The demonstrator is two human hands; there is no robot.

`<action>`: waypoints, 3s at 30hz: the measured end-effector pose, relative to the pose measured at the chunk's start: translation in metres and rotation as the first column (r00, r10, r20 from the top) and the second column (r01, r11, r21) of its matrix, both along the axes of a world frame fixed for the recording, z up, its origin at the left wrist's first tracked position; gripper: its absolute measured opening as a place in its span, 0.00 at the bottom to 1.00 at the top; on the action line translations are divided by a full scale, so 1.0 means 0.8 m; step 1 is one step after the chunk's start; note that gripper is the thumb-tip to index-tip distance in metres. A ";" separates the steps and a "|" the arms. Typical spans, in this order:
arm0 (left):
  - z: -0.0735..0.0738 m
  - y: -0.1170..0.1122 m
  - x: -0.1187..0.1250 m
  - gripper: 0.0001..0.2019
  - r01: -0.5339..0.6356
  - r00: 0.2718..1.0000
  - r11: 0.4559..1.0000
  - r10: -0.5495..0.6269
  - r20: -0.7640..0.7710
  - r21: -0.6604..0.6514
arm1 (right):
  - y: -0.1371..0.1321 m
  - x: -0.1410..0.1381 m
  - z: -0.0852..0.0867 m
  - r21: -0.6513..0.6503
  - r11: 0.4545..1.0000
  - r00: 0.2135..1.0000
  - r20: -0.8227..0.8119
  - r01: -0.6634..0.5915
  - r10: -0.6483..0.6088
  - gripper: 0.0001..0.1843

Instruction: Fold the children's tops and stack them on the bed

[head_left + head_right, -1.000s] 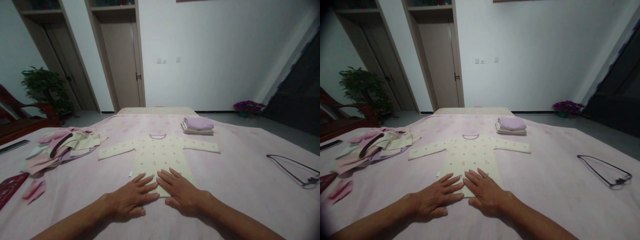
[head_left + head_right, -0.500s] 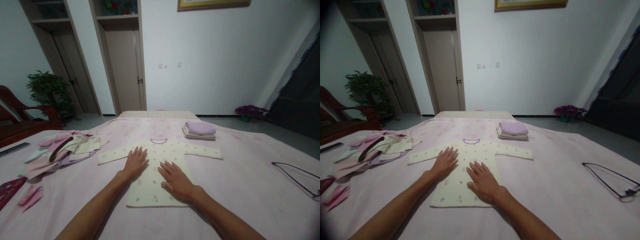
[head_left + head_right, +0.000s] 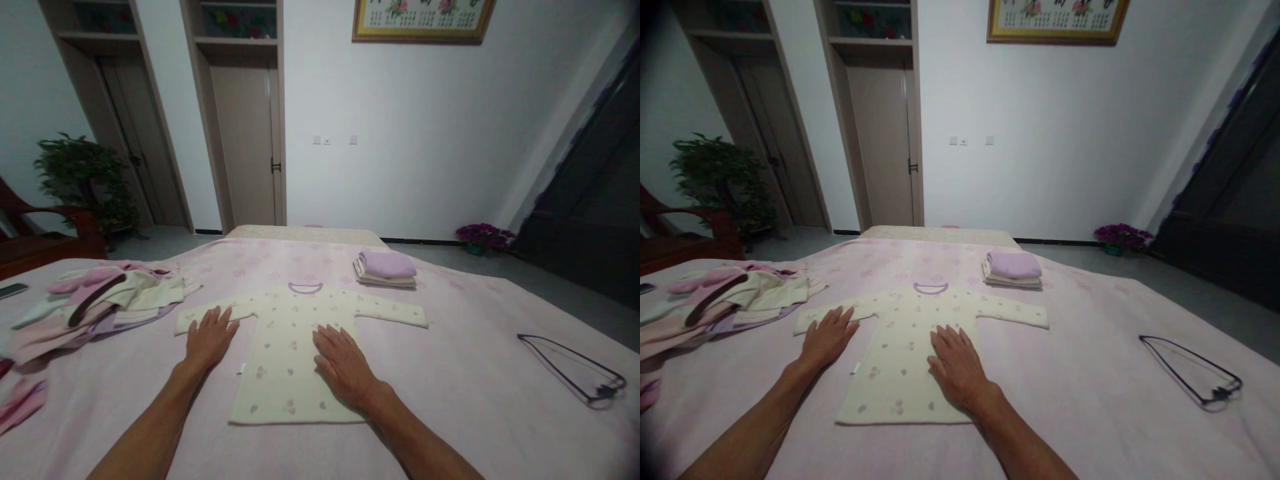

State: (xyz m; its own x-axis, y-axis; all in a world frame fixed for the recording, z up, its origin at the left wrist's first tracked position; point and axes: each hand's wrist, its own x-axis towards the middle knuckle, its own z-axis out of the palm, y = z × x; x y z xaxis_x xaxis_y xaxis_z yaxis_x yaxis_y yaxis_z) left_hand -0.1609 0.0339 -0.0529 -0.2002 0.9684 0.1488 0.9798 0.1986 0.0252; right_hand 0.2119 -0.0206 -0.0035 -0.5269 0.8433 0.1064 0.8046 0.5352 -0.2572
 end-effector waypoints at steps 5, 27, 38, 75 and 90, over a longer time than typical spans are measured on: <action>-0.008 -0.009 -0.037 0.30 -0.197 0.980 0.980 0.196 0.029 0.030 | 0.021 0.030 -0.010 0.013 0.973 0.969 0.097 0.229 -0.229 0.32; -0.017 -0.011 -0.050 0.30 -0.291 0.957 0.952 0.290 0.022 0.100 | 0.026 0.037 -0.020 0.033 0.965 0.962 0.082 0.259 -0.261 0.31; -0.015 -0.015 -0.052 0.27 -0.261 0.964 0.954 0.267 -0.021 0.148 | 0.026 0.036 -0.024 0.066 0.964 0.962 0.076 0.259 -0.263 0.30; -0.016 -0.012 -0.063 0.25 -0.222 0.975 0.958 0.222 0.019 0.182 | 0.025 0.033 -0.030 0.088 0.957 0.956 0.075 0.276 -0.283 0.29; -0.011 -0.016 -0.056 0.25 -0.228 0.972 0.956 0.234 -0.011 0.182 | 0.025 0.035 -0.031 0.092 0.958 0.959 0.058 0.273 -0.279 0.30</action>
State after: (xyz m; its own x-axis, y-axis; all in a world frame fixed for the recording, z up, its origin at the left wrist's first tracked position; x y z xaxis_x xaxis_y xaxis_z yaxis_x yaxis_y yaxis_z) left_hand -0.2061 0.0212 -0.0614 -0.4073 0.8535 0.3251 0.9087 0.4145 0.0501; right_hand 0.2397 -0.0003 -0.0280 -0.2838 0.9466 0.1529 0.9383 0.3071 -0.1593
